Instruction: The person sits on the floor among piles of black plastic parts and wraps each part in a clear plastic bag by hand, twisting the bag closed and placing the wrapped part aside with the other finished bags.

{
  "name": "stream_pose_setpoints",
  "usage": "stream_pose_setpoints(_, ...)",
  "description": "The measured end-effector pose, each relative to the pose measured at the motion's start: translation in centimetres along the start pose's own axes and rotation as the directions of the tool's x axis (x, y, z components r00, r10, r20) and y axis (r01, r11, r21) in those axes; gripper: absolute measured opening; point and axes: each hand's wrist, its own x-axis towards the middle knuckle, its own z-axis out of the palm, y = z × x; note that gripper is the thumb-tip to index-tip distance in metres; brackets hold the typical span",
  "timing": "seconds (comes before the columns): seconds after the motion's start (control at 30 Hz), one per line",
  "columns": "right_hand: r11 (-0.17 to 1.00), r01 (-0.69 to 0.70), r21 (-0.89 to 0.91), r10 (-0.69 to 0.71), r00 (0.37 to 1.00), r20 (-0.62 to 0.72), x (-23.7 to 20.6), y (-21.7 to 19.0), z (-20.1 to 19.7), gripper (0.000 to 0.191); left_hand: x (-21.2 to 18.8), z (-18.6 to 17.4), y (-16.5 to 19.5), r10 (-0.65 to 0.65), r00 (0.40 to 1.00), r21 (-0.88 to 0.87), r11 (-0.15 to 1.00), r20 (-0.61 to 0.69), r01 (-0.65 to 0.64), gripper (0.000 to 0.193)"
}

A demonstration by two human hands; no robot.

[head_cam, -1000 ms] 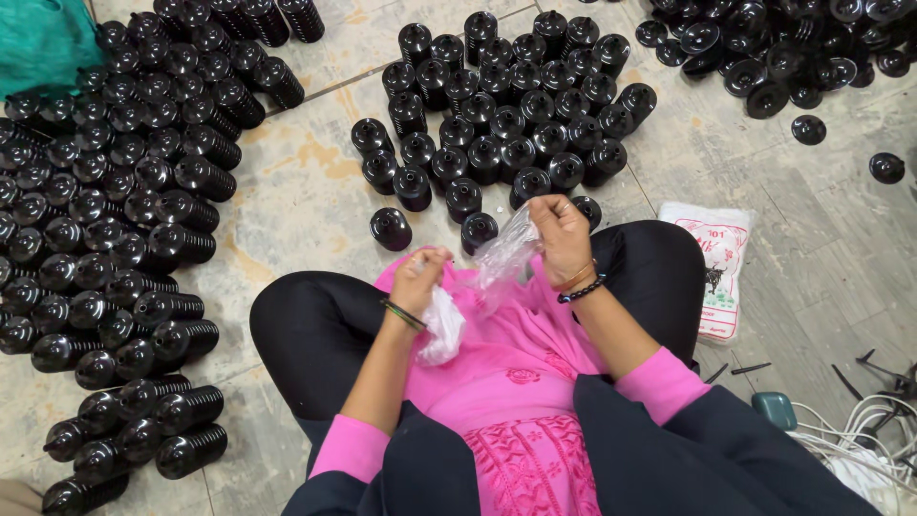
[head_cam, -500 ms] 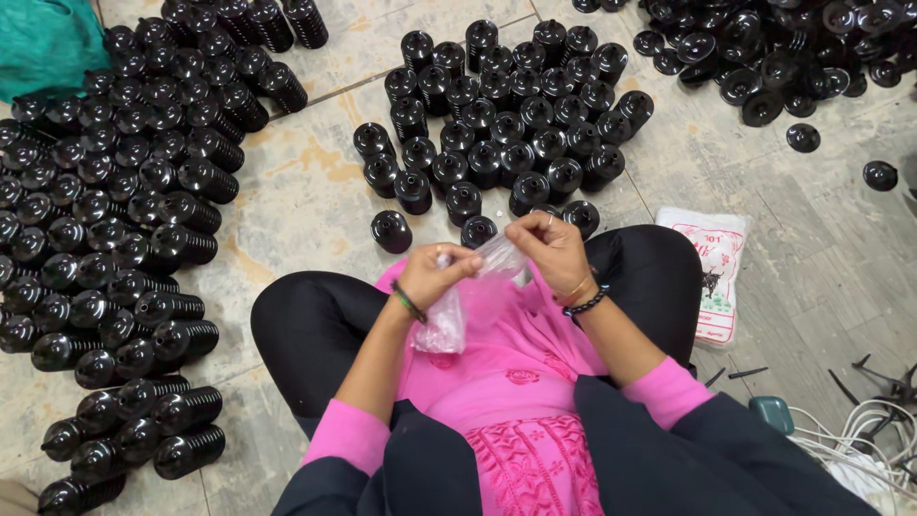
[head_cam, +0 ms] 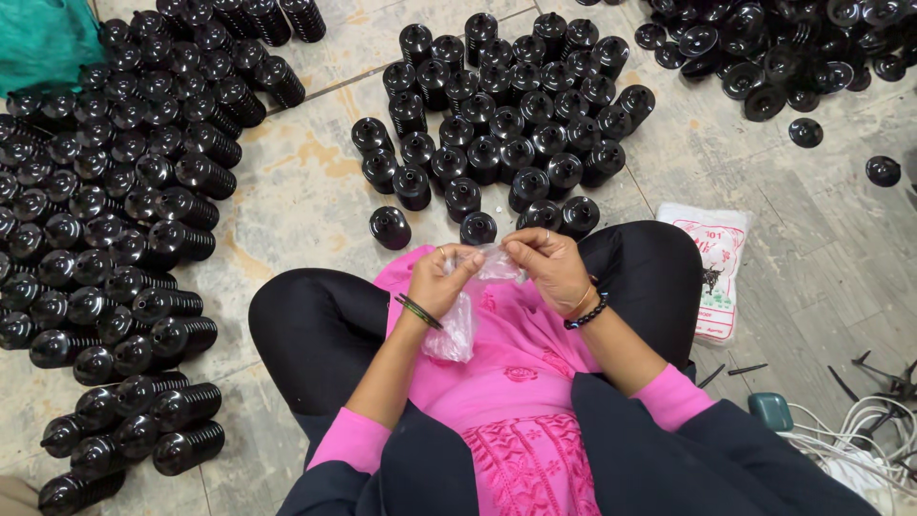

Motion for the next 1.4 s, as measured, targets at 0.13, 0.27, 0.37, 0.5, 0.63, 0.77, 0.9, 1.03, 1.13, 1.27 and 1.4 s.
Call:
stream_pose_setpoints(0.13, 0.975, -0.072, 0.211, 0.061, 0.996, 0.058, -0.3, 0.0, 0.4, 0.010, -0.5, 0.9, -2.3, 0.032, 0.999, 0.022, 0.999, -0.009, -0.032, 0.026)
stream_pose_setpoints(0.27, 0.943, -0.177, 0.280, 0.153, 0.983, 0.104, -0.3, 0.7, 0.1, 0.013, -0.8, 0.5, -3.1, -0.027, 0.994, 0.066, 0.998, 0.109, 0.020, 0.047)
stream_pose_setpoints(0.37, 0.967, -0.210, 0.142, 0.178, 0.962, 0.208, -0.4, 0.0, -1.2, 0.015, -2.0, -2.1, -1.6, -0.153, 0.894, -0.365, 0.874, 0.420, 0.322, 0.032)
stream_pose_setpoints(0.5, 0.921, -0.185, -0.343, 0.326, 0.848, 0.418, -2.6, -3.0, -3.0, 0.017, -4.9, -4.4, 1.1, -0.154, 0.663, -0.073, 0.951, 0.732, 0.302, 0.030)
stream_pose_setpoints(0.63, 0.773, -0.295, -0.561, 0.600, 0.628, 0.496, -5.3, -5.6, -3.3, 0.018, -8.0, -5.5, 2.4, -0.283, 0.602, 0.051, 0.927, 0.747, 0.373, 0.027)
stream_pose_setpoints(0.77, 0.840, -0.195, -0.507, 0.496, 0.657, 0.569, -3.1, -5.2, -4.3, 0.017, -4.9, -7.8, 1.3, -0.177, 0.491, -0.134, 0.836, 0.853, 0.533, 0.016)
stream_pose_setpoints(0.9, 0.808, -0.248, -0.534, 0.264, 0.963, -0.048, 4.0, 1.8, -2.9, 0.019, 3.2, -5.8, -2.7, -0.293, 0.814, -0.464, 0.703, 0.501, 0.538, 0.019)
stream_pose_setpoints(1.03, 0.607, -0.145, -0.781, -0.252, 0.897, -0.363, 8.1, 7.9, -0.9, 0.030, 10.1, -3.0, -5.9, -0.560, 0.822, -0.292, 0.773, 0.102, 0.563, 0.016)
stream_pose_setpoints(1.13, 0.458, -0.128, -0.880, -0.337, 0.891, -0.305, 10.0, 8.3, -0.2, 0.033, 11.4, -2.5, -6.8, -0.628, 0.770, -0.068, 0.778, -0.116, 0.625, 0.015)
stream_pose_setpoints(1.27, 0.408, -0.175, -0.896, -0.190, 0.944, -0.271, 11.1, 8.6, 0.0, 0.034, 10.9, -2.1, -7.8, -0.566, 0.764, 0.341, 0.684, -0.310, 0.645, 0.019)
stream_pose_setpoints(1.4, 0.462, -0.478, -0.746, 0.098, 0.864, -0.493, 10.8, 9.5, -0.3, 0.040, 9.7, -0.7, -8.8, -0.326, 0.880, 0.705, 0.528, -0.346, 0.473, 0.024)
